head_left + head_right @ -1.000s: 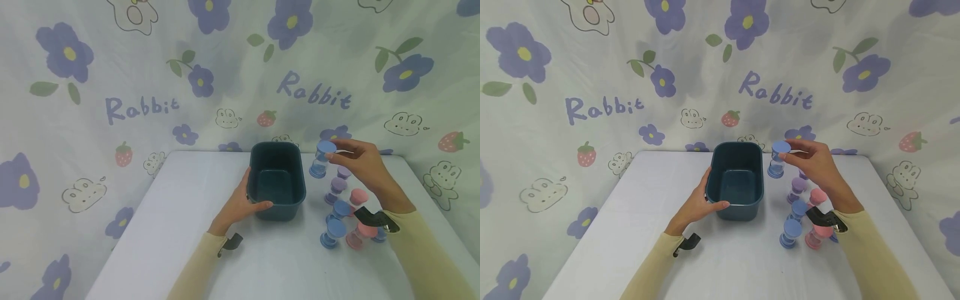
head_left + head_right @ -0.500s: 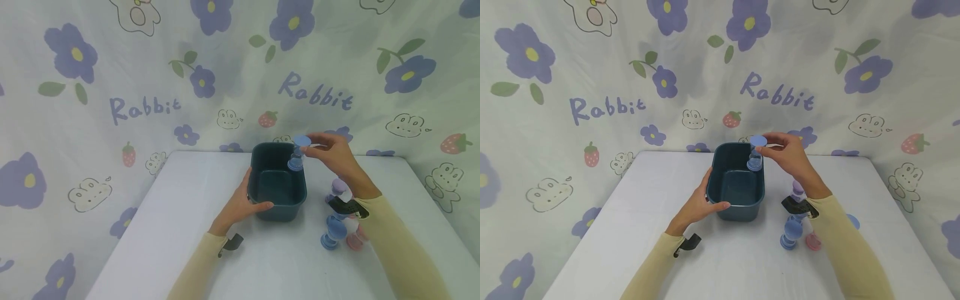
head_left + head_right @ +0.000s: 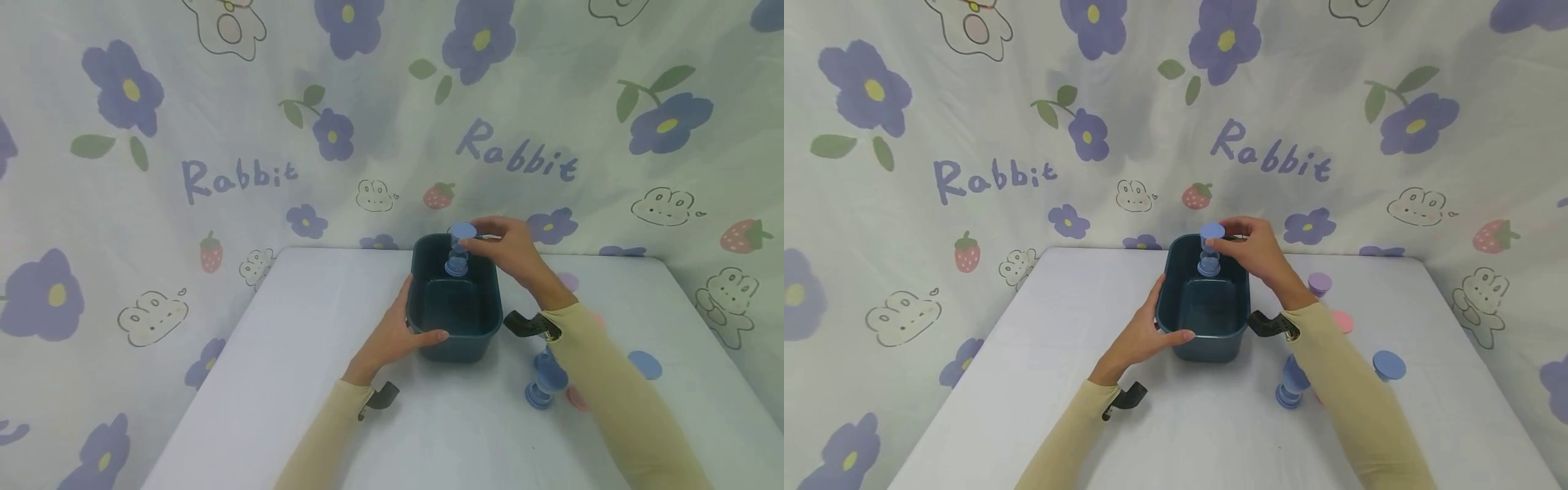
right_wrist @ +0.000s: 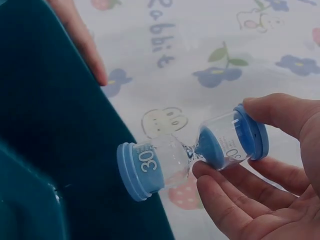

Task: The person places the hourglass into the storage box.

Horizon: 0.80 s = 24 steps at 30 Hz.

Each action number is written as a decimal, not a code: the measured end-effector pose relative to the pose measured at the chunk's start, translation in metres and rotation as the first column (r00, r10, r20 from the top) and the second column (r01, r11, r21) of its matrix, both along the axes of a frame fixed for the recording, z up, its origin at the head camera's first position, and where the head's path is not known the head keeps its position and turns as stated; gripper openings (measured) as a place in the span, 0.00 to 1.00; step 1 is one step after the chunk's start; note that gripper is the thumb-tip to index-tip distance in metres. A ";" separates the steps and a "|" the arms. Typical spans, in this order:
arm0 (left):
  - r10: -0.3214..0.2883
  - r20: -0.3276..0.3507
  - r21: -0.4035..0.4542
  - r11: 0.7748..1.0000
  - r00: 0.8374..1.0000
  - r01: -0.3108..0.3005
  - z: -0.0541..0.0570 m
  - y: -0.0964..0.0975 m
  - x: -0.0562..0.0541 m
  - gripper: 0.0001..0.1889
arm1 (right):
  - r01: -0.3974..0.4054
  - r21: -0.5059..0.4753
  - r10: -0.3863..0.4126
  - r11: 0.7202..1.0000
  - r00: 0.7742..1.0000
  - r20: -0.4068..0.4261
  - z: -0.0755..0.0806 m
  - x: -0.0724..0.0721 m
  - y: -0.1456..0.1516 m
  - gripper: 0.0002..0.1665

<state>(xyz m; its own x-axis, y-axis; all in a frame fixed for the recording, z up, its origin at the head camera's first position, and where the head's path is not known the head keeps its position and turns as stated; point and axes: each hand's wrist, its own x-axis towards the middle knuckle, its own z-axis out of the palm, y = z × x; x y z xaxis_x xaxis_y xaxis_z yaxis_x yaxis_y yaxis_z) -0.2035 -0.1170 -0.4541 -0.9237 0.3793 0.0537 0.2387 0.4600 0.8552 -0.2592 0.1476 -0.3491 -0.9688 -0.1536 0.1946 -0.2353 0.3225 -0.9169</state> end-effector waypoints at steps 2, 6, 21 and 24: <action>-0.002 -0.007 0.000 1.000 1.000 0.002 0.000 0.000 0.000 0.67 | 0.002 0.002 -0.002 1.000 1.000 0.002 -0.002 -0.005 -0.004 0.31; -0.008 -0.014 0.003 1.000 1.000 0.008 0.000 -0.001 0.000 0.67 | 0.011 0.011 -0.011 1.000 1.000 0.005 -0.005 -0.014 -0.013 0.31; -0.025 -0.039 0.024 0.999 0.999 0.026 -0.003 -0.001 -0.002 0.67 | 0.007 0.091 -0.018 0.996 0.992 0.124 -0.023 -0.042 -0.036 0.37; -0.030 -0.037 0.027 0.999 0.999 0.031 -0.002 -0.001 -0.002 0.67 | -0.007 0.079 -0.006 0.997 0.987 0.164 -0.028 -0.047 -0.039 0.36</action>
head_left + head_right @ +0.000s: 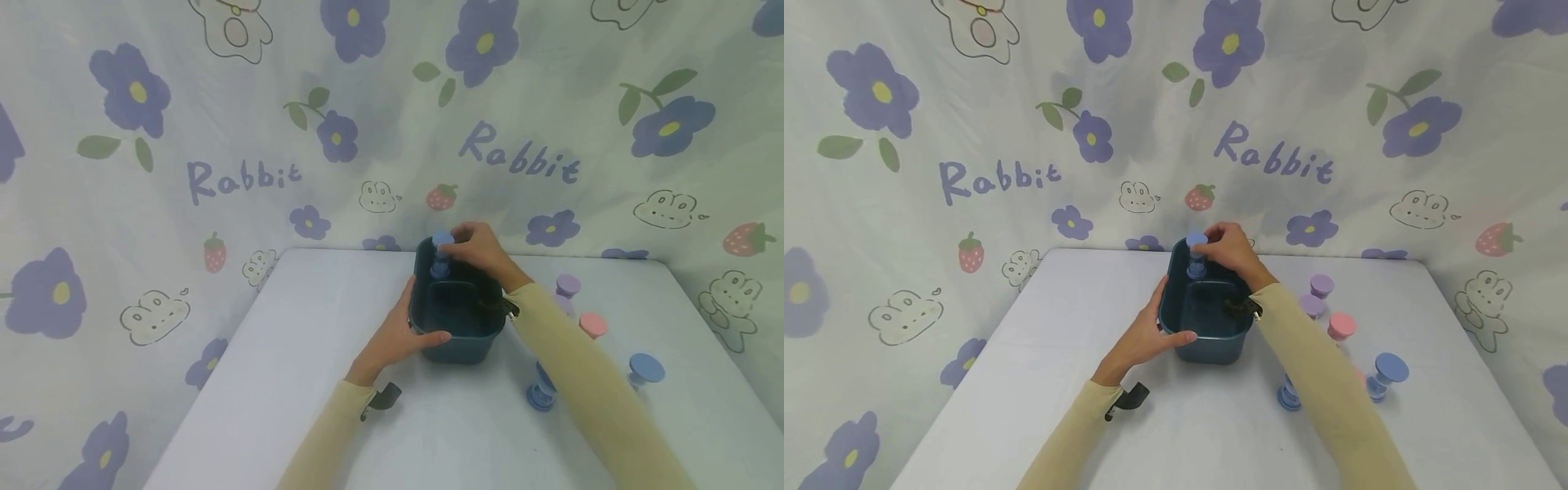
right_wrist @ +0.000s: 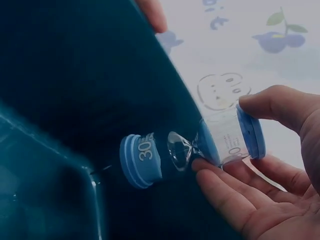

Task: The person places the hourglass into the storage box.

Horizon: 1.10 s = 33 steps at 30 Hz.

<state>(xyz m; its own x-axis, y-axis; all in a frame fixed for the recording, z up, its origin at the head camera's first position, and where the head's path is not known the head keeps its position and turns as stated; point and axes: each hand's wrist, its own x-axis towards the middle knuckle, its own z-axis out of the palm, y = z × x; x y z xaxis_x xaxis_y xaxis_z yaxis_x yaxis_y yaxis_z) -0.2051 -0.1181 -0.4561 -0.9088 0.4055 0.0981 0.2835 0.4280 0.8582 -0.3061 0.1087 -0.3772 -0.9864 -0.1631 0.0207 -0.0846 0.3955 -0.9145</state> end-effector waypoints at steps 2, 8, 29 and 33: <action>0.003 0.008 -0.006 1.000 1.000 -0.003 0.000 0.000 0.000 0.67 | 0.002 0.008 -0.002 1.000 1.000 0.028 -0.003 -0.003 -0.002 0.36; 0.009 0.027 -0.024 1.000 1.000 -0.009 0.001 0.001 0.001 0.67 | 0.011 0.059 -0.015 0.998 0.998 0.059 -0.011 -0.010 -0.006 0.35; 0.040 0.055 -0.066 0.997 0.998 -0.037 0.003 0.000 0.005 0.67 | -0.043 0.320 0.061 0.947 0.997 -0.044 -0.024 -0.014 -0.009 0.34; 0.040 0.056 -0.059 0.998 0.998 -0.036 0.002 0.000 0.005 0.67 | -0.048 0.322 0.062 0.946 0.998 -0.033 -0.024 -0.012 -0.009 0.34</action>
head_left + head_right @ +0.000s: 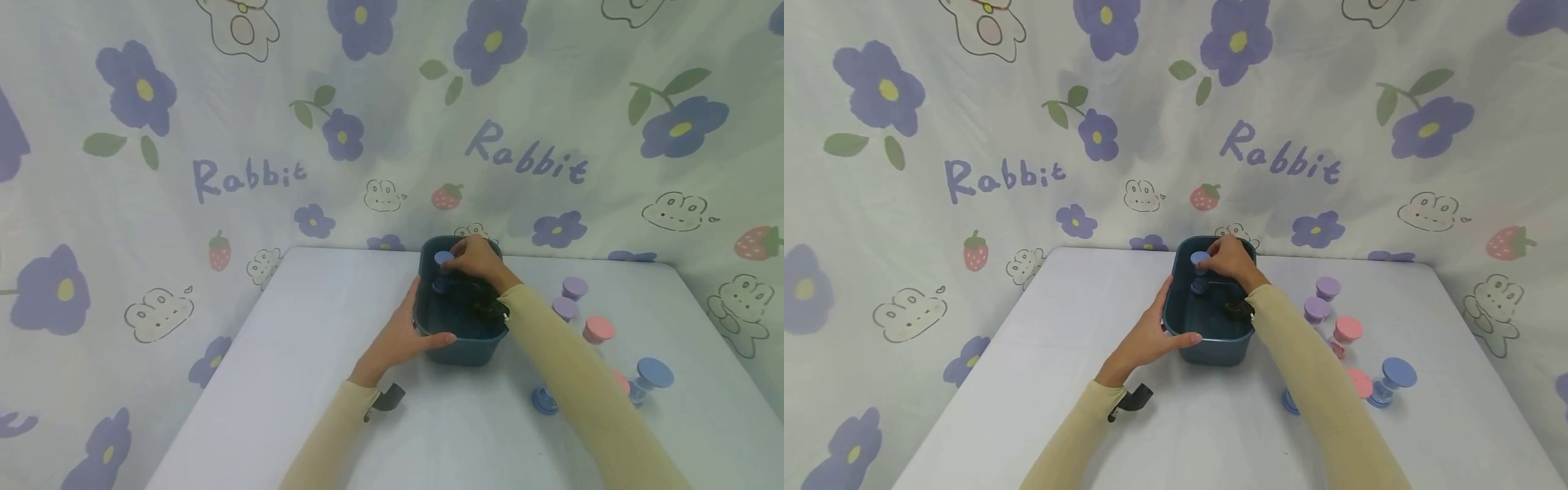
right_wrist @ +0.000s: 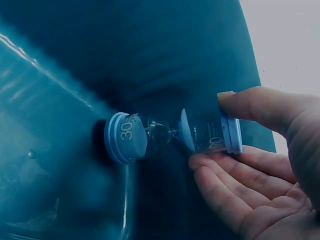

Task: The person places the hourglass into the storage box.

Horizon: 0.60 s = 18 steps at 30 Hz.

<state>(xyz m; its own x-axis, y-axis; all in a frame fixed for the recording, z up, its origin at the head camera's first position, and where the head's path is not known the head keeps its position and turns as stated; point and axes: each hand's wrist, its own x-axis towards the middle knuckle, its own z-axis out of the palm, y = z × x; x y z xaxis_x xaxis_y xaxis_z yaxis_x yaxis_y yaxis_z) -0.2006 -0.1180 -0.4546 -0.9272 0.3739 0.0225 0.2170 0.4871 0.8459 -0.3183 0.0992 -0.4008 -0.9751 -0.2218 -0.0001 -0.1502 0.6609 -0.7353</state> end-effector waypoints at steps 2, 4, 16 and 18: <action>0.000 0.000 0.003 1.000 1.000 0.000 0.000 0.000 0.000 0.67 | 0.002 0.005 -0.002 1.000 1.000 0.007 -0.001 0.000 0.000 0.34; -0.003 -0.006 0.007 1.000 1.000 0.003 -0.001 0.000 -0.001 0.67 | 0.002 0.012 -0.002 1.000 1.000 0.007 -0.002 -0.001 0.000 0.34; -0.020 -0.027 0.015 1.000 0.999 0.021 0.000 0.000 -0.001 0.67 | -0.019 0.052 0.019 0.998 1.000 0.015 -0.007 -0.004 0.001 0.32; -0.021 -0.026 0.018 1.000 0.999 0.022 0.000 0.000 -0.001 0.67 | -0.022 0.058 0.022 0.998 1.000 0.014 -0.007 -0.004 0.001 0.32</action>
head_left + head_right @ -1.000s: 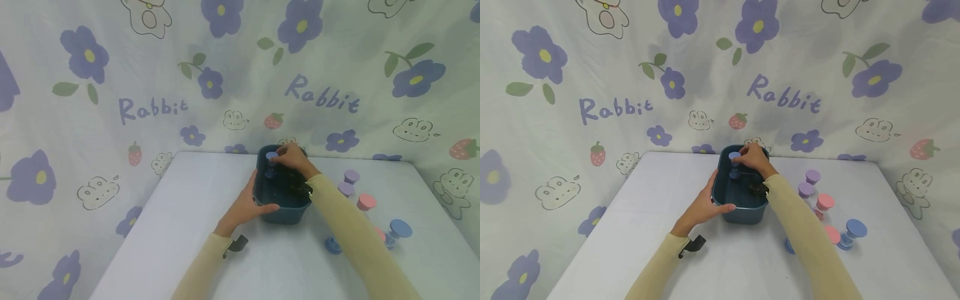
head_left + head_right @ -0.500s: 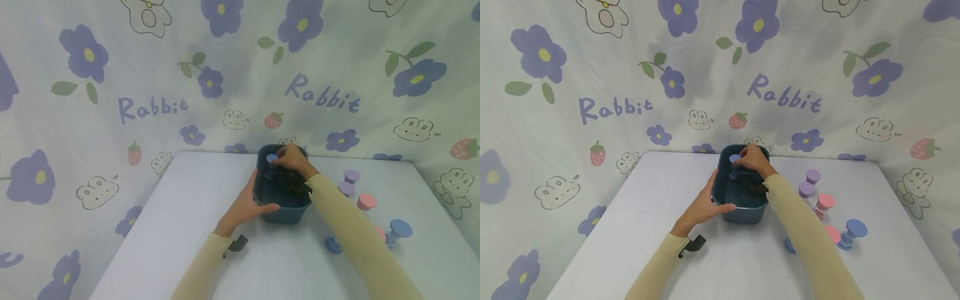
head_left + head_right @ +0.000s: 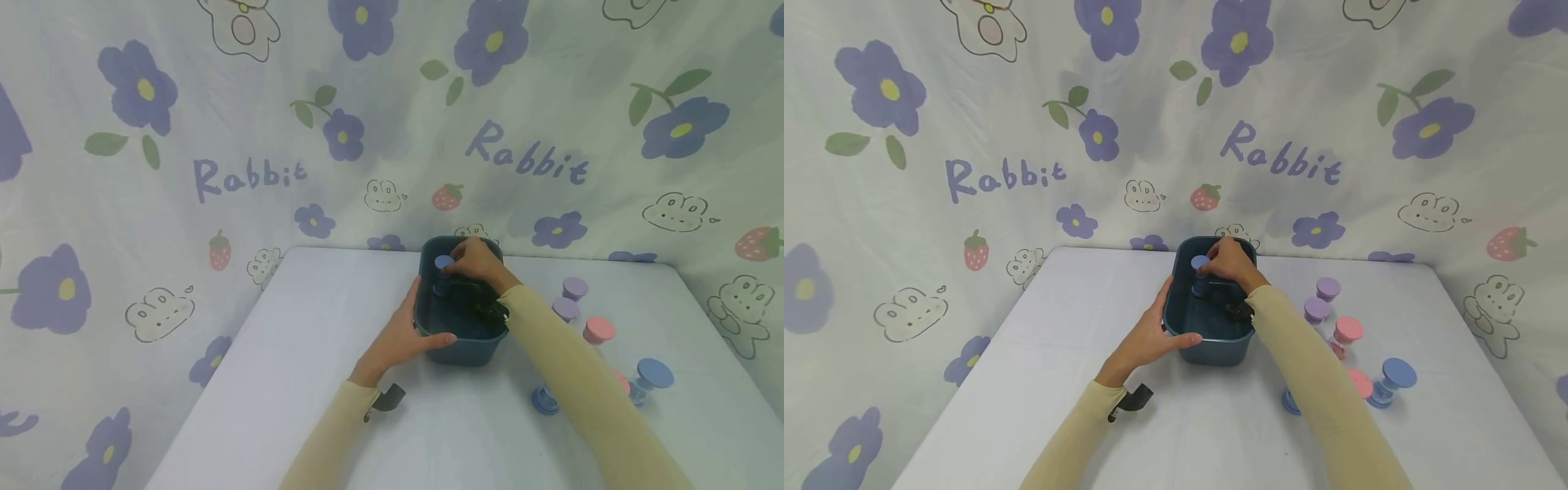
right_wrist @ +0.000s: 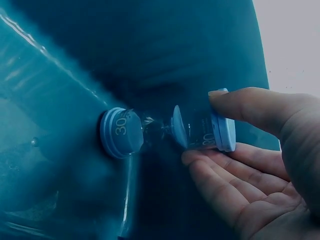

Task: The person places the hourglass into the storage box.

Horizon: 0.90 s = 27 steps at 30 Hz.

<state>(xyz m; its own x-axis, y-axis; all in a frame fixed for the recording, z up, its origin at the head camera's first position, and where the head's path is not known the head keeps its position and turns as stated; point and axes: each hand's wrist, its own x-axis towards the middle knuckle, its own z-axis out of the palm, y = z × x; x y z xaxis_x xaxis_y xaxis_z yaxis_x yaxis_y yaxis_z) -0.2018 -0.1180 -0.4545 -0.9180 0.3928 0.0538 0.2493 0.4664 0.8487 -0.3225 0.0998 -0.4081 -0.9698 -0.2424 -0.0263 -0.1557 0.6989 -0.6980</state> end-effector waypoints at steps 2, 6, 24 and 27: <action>0.000 0.004 0.004 1.000 1.000 0.000 0.000 0.000 0.000 0.67 | 0.001 0.006 -0.001 1.000 1.000 0.003 0.000 0.000 0.000 0.32; -0.003 0.001 0.006 1.000 1.000 0.003 -0.001 0.000 0.000 0.67 | -0.002 0.019 0.002 1.000 1.000 0.009 0.000 0.000 0.000 0.32; 0.015 0.010 -0.016 1.000 1.000 -0.015 0.002 0.000 0.003 0.67 | -0.011 0.020 0.011 1.000 1.000 0.014 0.001 0.004 -0.001 0.32; 0.010 0.005 -0.013 1.000 1.000 -0.010 0.001 0.000 0.003 0.67 | -0.011 0.022 0.011 1.000 1.000 0.005 0.002 0.006 0.000 0.33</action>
<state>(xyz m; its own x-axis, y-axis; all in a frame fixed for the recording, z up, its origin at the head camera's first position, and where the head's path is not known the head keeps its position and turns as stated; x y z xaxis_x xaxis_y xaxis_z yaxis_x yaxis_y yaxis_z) -0.1989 -0.1179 -0.4533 -0.9220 0.3846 0.0445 0.2408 0.4795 0.8438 -0.3170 0.0997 -0.4059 -0.9669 -0.2527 -0.0363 -0.1605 0.7123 -0.6832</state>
